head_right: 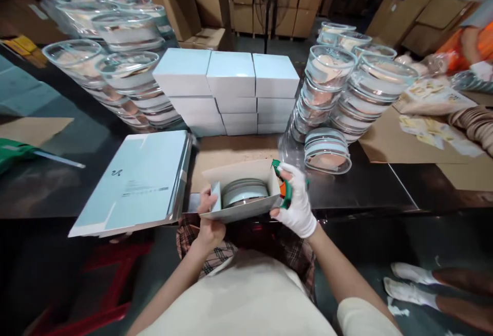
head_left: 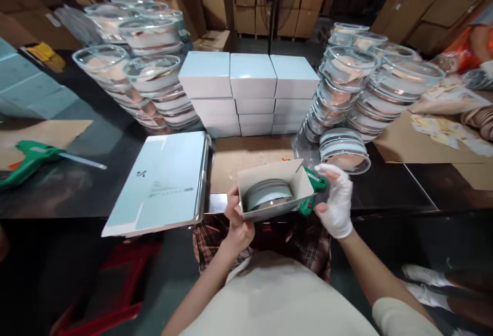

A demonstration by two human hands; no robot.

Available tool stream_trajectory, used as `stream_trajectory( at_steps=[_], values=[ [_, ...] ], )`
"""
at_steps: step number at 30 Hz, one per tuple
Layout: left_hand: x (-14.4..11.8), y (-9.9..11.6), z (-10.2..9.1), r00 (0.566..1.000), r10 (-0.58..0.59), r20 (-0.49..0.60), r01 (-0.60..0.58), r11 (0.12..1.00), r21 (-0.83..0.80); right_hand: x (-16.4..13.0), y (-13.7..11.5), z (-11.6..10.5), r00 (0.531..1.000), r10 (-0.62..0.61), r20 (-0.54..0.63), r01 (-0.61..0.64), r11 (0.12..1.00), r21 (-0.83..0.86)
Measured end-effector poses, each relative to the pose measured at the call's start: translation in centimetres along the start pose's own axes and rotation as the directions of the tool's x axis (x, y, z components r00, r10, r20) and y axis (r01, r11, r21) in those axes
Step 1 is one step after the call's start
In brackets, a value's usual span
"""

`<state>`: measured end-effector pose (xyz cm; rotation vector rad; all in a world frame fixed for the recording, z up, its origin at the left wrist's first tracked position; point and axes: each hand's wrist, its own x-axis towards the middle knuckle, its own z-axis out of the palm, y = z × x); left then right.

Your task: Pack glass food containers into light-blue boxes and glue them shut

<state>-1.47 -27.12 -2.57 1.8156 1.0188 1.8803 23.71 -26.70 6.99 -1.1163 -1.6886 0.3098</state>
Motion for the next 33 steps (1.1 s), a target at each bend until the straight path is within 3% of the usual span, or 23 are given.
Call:
stream_trajectory(
  at_steps=[2, 4, 7, 9, 12, 14, 16, 17, 19, 20, 22, 24, 27, 29, 33],
  values=[
    [0.1, 0.0, -0.6, 0.996, 0.031, 0.086, -0.031, 0.999, -0.008, -0.6, 0.3, 1.5, 0.992, -0.017, 0.127, 0.004, 0.995, 0.099],
    [0.3, 0.1, -0.7, 0.993, 0.006, 0.115, -0.005, 1.000, -0.013, -0.8, -0.1, 3.4, 0.979, 0.059, 0.196, -0.097, 0.977, 0.189],
    [0.4, 0.2, -0.3, 0.999, -0.039, 0.016, 0.039, 0.999, -0.038, -0.6, -1.5, 5.9, 0.947, 0.319, 0.022, -0.306, 0.884, 0.352],
    [0.5, 0.2, -0.2, 0.996, -0.010, -0.084, 0.005, 0.999, -0.054, -0.5, -2.3, 6.8, 0.900, 0.429, -0.072, -0.351, 0.815, 0.461],
    [0.9, 0.0, -0.8, 0.995, 0.095, 0.001, -0.095, 0.995, 0.005, -0.5, -2.2, 5.8, 0.885, 0.463, -0.046, -0.385, 0.785, 0.485],
    [1.2, -0.2, -1.7, 0.989, 0.107, 0.103, -0.113, 0.992, 0.050, -0.8, -1.1, 3.7, 0.875, 0.484, -0.021, -0.453, 0.833, 0.316],
    [1.6, -0.5, -2.6, 0.987, 0.081, 0.139, -0.090, 0.994, 0.057, -1.3, 0.1, 1.5, 0.824, 0.565, -0.039, -0.567, 0.821, -0.074],
    [1.7, -0.7, -2.8, 0.985, 0.073, 0.154, -0.082, 0.995, 0.055, -1.6, 0.6, 0.7, 0.776, 0.628, -0.053, -0.612, 0.730, -0.305],
    [1.8, -1.3, -2.9, 0.979, 0.084, 0.187, -0.098, 0.993, 0.069, -2.1, 1.3, 0.1, 0.658, 0.749, -0.073, -0.595, 0.458, -0.660],
    [1.8, -1.5, -2.8, 0.976, 0.105, 0.192, -0.123, 0.989, 0.083, -2.2, 1.6, 0.2, 0.597, 0.799, -0.068, -0.563, 0.357, -0.746],
    [1.8, -1.8, -2.1, 0.975, 0.157, 0.158, -0.174, 0.980, 0.100, -2.3, 2.3, 1.0, 0.516, 0.856, -0.039, -0.559, 0.301, -0.773],
    [1.7, -1.7, -1.6, 0.976, 0.205, 0.075, -0.212, 0.973, 0.091, -2.3, 3.4, 1.6, 0.478, 0.877, -0.047, -0.697, 0.346, -0.628],
    [1.3, -0.5, -1.8, 0.983, 0.176, -0.048, -0.171, 0.981, 0.094, -2.3, 5.4, 1.0, 0.427, 0.903, -0.056, -0.899, 0.417, -0.135],
    [0.7, 0.5, -2.6, 0.996, 0.052, -0.074, -0.045, 0.995, 0.094, -2.5, 6.4, 0.0, 0.422, 0.906, -0.035, -0.900, 0.424, 0.106],
    [-1.2, 1.6, -4.0, 0.979, -0.192, -0.070, 0.196, 0.978, 0.065, -3.0, 6.2, -0.9, 0.448, 0.893, 0.049, -0.870, 0.422, 0.254]
  ],
)
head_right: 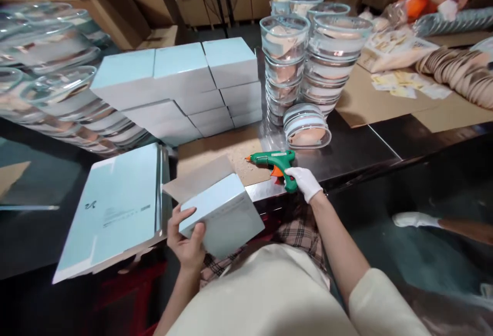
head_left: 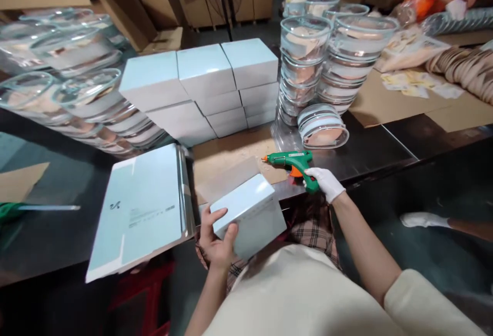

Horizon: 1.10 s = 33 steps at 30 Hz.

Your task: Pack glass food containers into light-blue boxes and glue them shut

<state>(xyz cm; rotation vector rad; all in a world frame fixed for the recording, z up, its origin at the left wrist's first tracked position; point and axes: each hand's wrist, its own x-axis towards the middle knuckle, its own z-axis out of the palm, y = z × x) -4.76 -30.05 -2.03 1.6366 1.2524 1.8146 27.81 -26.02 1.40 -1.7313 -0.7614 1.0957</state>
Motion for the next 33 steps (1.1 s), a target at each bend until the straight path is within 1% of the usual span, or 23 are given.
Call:
stream_trajectory(
  at_steps=[2, 4, 6, 7, 8, 9, 11, 12, 13, 14, 16, 17, 18, 19, 21, 22, 23, 25, 27, 29, 31, 32, 33],
  values=[
    [-0.8, 0.1, 0.1, 0.998, -0.060, -0.011, 0.061, 0.997, 0.039, -1.1, -0.2, 0.4, 0.999, -0.008, 0.036, 0.006, 0.999, 0.053],
    [-1.1, 0.3, 0.8, 0.991, -0.135, 0.003, 0.134, 0.987, 0.084, -2.5, -0.7, 1.0, 0.998, -0.065, -0.001, 0.064, 0.990, 0.125],
    [-0.8, 0.9, 1.8, 0.972, -0.225, 0.073, 0.217, 0.970, 0.106, -3.8, -1.4, 1.6, 0.985, -0.152, -0.085, 0.167, 0.961, 0.219],
    [-0.5, 1.2, 2.4, 0.959, -0.257, 0.118, 0.245, 0.963, 0.109, -4.4, -1.8, 1.8, 0.978, -0.180, -0.101, 0.200, 0.946, 0.255],
    [-0.1, 1.5, 3.0, 0.947, -0.276, 0.164, 0.261, 0.959, 0.109, -4.9, -2.1, 2.0, 0.978, -0.188, -0.088, 0.205, 0.937, 0.284],
    [0.3, 1.8, 3.5, 0.939, -0.279, 0.202, 0.262, 0.959, 0.107, -5.3, -2.4, 2.0, 0.984, -0.173, -0.040, 0.177, 0.938, 0.299],
    [0.8, 2.3, 4.3, 0.933, -0.263, 0.246, 0.243, 0.964, 0.109, -6.0, -2.3, 2.0, 0.991, -0.111, 0.072, 0.087, 0.956, 0.281],
    [1.0, 2.4, 4.6, 0.932, -0.254, 0.257, 0.233, 0.966, 0.111, -6.4, -1.9, 1.9, 0.992, -0.092, 0.089, 0.066, 0.964, 0.257],
    [1.1, 2.5, 4.8, 0.932, -0.246, 0.266, 0.223, 0.968, 0.115, -6.8, -1.4, 1.8, 0.992, -0.098, 0.079, 0.078, 0.972, 0.221],
    [1.1, 2.6, 5.0, 0.934, -0.237, 0.268, 0.212, 0.970, 0.119, -7.3, -0.8, 1.6, 0.990, -0.132, 0.056, 0.121, 0.978, 0.168],
    [1.1, 2.7, 5.2, 0.939, -0.218, 0.267, 0.189, 0.973, 0.131, -8.4, 0.6, 1.3, 0.966, -0.256, 0.026, 0.255, 0.967, 0.020],
    [1.0, 2.8, 5.2, 0.941, -0.211, 0.263, 0.180, 0.974, 0.137, -9.0, 1.2, 1.3, 0.941, -0.337, 0.035, 0.338, 0.940, -0.050],
    [1.0, 2.9, 5.3, 0.944, -0.205, 0.259, 0.174, 0.975, 0.140, -9.5, 1.6, 1.3, 0.903, -0.425, 0.056, 0.429, 0.897, -0.109],
    [0.9, 3.0, 5.3, 0.945, -0.202, 0.256, 0.170, 0.975, 0.142, -10.0, 1.8, 1.4, 0.854, -0.512, 0.090, 0.520, 0.840, -0.158],
    [0.9, 3.2, 5.3, 0.948, -0.187, 0.259, 0.155, 0.978, 0.138, -10.6, 1.6, 2.0, 0.732, -0.658, 0.177, 0.681, 0.697, -0.225],
    [0.9, 3.3, 5.3, 0.949, -0.177, 0.261, 0.145, 0.980, 0.135, -10.7, 1.2, 2.3, 0.671, -0.709, 0.218, 0.741, 0.625, -0.247],
    [0.9, 3.3, 5.3, 0.951, -0.165, 0.263, 0.134, 0.982, 0.133, -10.8, 0.8, 2.7, 0.622, -0.743, 0.250, 0.781, 0.564, -0.267],
    [0.8, 3.2, 5.3, 0.953, -0.151, 0.265, 0.119, 0.984, 0.132, -10.6, 0.0, 3.6, 0.551, -0.790, 0.269, 0.827, 0.474, -0.301],
    [0.7, 3.2, 5.3, 0.955, -0.144, 0.261, 0.113, 0.985, 0.131, -10.3, -0.5, 4.3, 0.504, -0.815, 0.284, 0.849, 0.408, -0.335],
    [0.6, 3.1, 5.3, 0.955, -0.142, 0.260, 0.111, 0.985, 0.131, -9.9, -0.6, 4.6, 0.470, -0.826, 0.311, 0.860, 0.349, -0.373],
    [0.5, 3.1, 5.3, 0.953, -0.148, 0.266, 0.115, 0.984, 0.136, -9.5, -0.1, 4.4, 0.458, -0.829, 0.320, 0.856, 0.315, -0.410],
    [0.5, 3.0, 5.2, 0.951, -0.156, 0.267, 0.122, 0.983, 0.140, -9.3, 0.2, 4.1, 0.458, -0.832, 0.312, 0.852, 0.311, -0.421],
    [0.4, 3.0, 5.1, 0.950, -0.167, 0.263, 0.133, 0.980, 0.145, -9.0, 0.7, 3.7, 0.469, -0.833, 0.294, 0.844, 0.324, -0.427]
  ],
)
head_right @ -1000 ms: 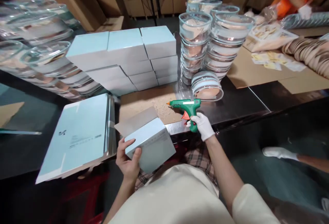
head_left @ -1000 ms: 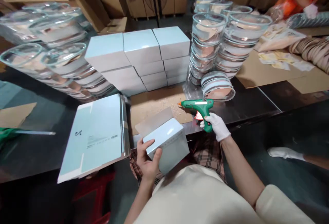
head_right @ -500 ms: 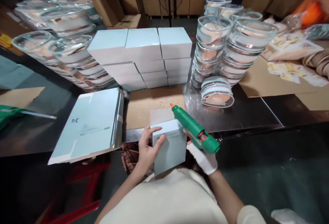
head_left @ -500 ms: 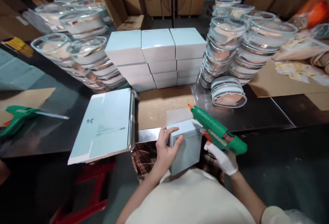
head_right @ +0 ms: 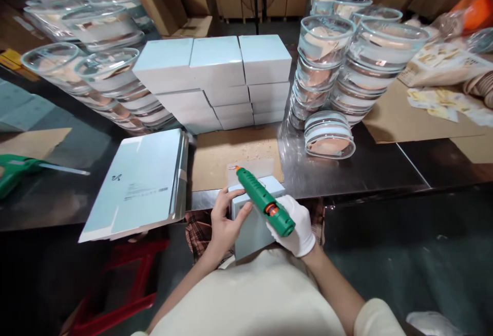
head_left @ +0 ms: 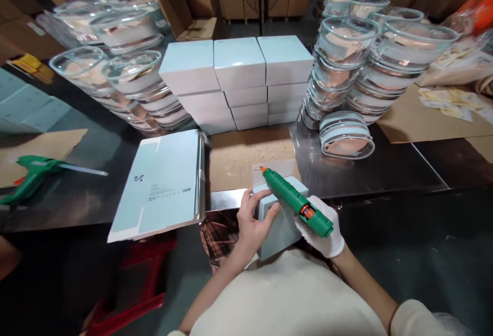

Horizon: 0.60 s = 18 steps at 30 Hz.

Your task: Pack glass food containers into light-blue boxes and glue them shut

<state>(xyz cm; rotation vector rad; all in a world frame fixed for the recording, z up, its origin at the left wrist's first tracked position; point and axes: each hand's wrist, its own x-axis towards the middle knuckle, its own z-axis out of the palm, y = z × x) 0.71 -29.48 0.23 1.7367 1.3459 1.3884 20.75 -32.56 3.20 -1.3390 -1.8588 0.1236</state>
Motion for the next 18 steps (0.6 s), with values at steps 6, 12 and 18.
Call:
stream_trajectory(
  at_steps=[6, 12, 18],
  values=[
    [-0.3, -0.7, -1.4, 0.994, -0.086, -0.063, 0.086, 0.996, -0.007, -1.2, 4.1, -1.0, 0.859, 0.506, -0.071, -0.483, 0.850, 0.212],
    [-0.1, -0.8, -2.2, 0.987, -0.134, -0.093, 0.128, 0.989, -0.068, 3.5, 6.6, 0.9, 0.559, 0.770, 0.308, -0.814, 0.438, 0.382],
    [-0.5, -0.8, -3.1, 0.973, -0.191, -0.130, 0.169, 0.972, -0.165, 6.5, 9.9, -0.6, 0.425, 0.804, 0.415, -0.902, 0.414, 0.122]
  ],
)
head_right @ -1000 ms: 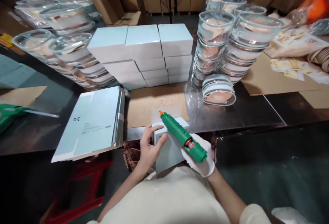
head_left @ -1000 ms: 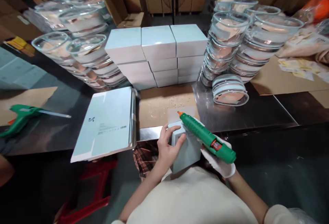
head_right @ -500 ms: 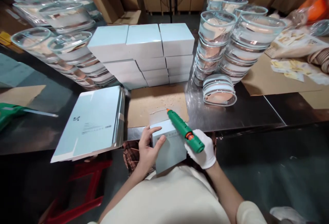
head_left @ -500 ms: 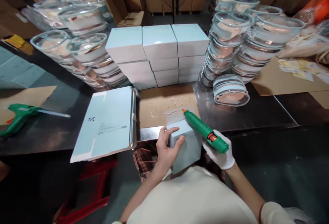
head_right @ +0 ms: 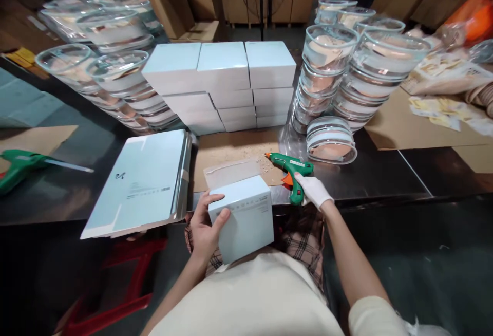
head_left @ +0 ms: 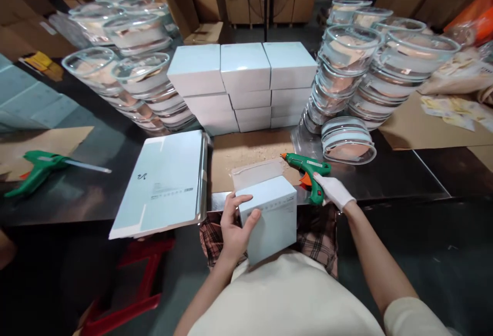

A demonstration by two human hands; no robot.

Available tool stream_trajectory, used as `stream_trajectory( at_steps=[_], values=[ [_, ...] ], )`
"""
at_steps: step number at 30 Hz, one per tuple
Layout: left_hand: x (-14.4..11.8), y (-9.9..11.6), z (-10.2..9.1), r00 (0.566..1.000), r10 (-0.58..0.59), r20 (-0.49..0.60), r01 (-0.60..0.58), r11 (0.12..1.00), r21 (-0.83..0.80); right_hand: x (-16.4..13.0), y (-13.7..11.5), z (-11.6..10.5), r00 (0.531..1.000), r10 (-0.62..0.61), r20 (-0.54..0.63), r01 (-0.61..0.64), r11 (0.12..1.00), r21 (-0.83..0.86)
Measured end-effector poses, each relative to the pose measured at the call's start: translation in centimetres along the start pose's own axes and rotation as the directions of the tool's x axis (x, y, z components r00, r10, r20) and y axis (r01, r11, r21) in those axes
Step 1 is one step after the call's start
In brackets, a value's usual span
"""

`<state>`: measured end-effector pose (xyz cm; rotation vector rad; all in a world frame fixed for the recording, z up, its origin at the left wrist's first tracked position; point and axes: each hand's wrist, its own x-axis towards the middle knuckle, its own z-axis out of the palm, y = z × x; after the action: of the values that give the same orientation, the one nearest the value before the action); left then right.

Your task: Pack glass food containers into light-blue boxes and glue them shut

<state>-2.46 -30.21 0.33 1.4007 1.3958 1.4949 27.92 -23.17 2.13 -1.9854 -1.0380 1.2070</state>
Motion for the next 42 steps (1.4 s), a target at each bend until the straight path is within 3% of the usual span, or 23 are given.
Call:
stream_trajectory(
  at_steps=[3, 5, 7, 9, 11, 13, 15, 17, 19, 23, 25, 28, 34, 39, 40, 41, 42],
  values=[
    [-0.1, -0.1, -0.3, 1.000, -0.016, 0.006, 0.016, 0.999, -0.040, -1.1, -0.7, -0.9, 0.969, -0.126, -0.211, 0.082, 0.975, -0.205],
    [-0.1, -0.1, -0.2, 0.999, -0.019, 0.036, 0.021, 0.998, -0.059, -2.5, -1.5, 0.2, 0.930, -0.276, -0.241, 0.246, 0.958, -0.146],
    [-0.1, -0.1, 0.1, 0.997, -0.013, 0.079, 0.019, 0.997, -0.076, -3.9, -2.4, 2.4, 0.931, -0.362, -0.052, 0.365, 0.924, 0.111],
    [-0.1, -0.2, 0.4, 0.993, -0.001, 0.115, 0.013, 0.995, -0.102, -4.8, -3.0, 4.6, 0.902, -0.391, 0.185, 0.302, 0.875, 0.377],
    [0.0, -0.2, 0.7, 0.994, -0.001, 0.108, 0.018, 0.987, -0.159, -5.1, -3.1, 6.1, 0.883, -0.390, 0.261, 0.212, 0.827, 0.520],
    [0.2, -0.2, 0.9, 0.998, -0.027, 0.059, 0.042, 0.959, -0.280, -5.0, -2.6, 6.3, 0.860, -0.440, 0.258, 0.220, 0.776, 0.591],
    [0.5, -0.2, 1.0, 0.997, -0.066, 0.038, 0.076, 0.896, -0.437, -4.7, -2.0, 5.6, 0.747, -0.577, 0.331, 0.318, 0.747, 0.584],
    [0.9, -0.1, 0.8, 0.994, -0.080, 0.069, 0.105, 0.836, -0.538, -4.5, -1.6, 4.5, 0.578, -0.704, 0.413, 0.489, 0.704, 0.515],
    [1.3, -0.1, 0.6, 0.994, -0.060, 0.092, 0.102, 0.825, -0.556, -4.3, -1.8, 3.5, 0.442, -0.783, 0.439, 0.683, 0.611, 0.402],
    [1.9, -0.3, -0.1, 0.995, 0.014, 0.098, 0.036, 0.872, -0.488, -4.3, -2.6, 2.6, 0.252, -0.866, 0.431, 0.883, 0.388, 0.264],
    [2.3, -0.3, -0.4, 0.989, 0.062, 0.131, 0.003, 0.896, -0.444, -4.4, -2.7, 2.5, 0.204, -0.882, 0.425, 0.911, 0.330, 0.248],
    [2.7, -0.2, -0.5, 0.979, 0.100, 0.178, -0.018, 0.912, -0.410, -4.5, -2.3, 2.5, 0.180, -0.894, 0.410, 0.926, 0.294, 0.236],
    [2.6, -0.2, -0.4, 0.975, 0.076, 0.208, 0.001, 0.937, -0.350, -4.4, -1.5, 2.8, 0.206, -0.863, 0.461, 0.923, 0.328, 0.201],
    [2.4, -0.6, -0.6, 0.962, 0.054, 0.268, 0.043, 0.938, -0.343, -3.3, -1.8, 3.1, 0.155, -0.820, 0.551, 0.894, 0.354, 0.276],
    [2.4, -0.6, -0.7, 0.961, 0.046, 0.273, 0.052, 0.939, -0.340, -3.2, -1.7, 3.2, 0.180, -0.804, 0.566, 0.873, 0.396, 0.284],
    [2.5, -0.6, -0.9, 0.964, 0.034, 0.262, 0.058, 0.940, -0.336, -3.2, -1.4, 3.4, 0.240, -0.790, 0.564, 0.836, 0.463, 0.294],
    [2.5, -0.5, -1.0, 0.973, 0.016, 0.229, 0.063, 0.941, -0.332, -3.4, -1.0, 3.7, 0.333, -0.772, 0.541, 0.772, 0.553, 0.313]
  ],
)
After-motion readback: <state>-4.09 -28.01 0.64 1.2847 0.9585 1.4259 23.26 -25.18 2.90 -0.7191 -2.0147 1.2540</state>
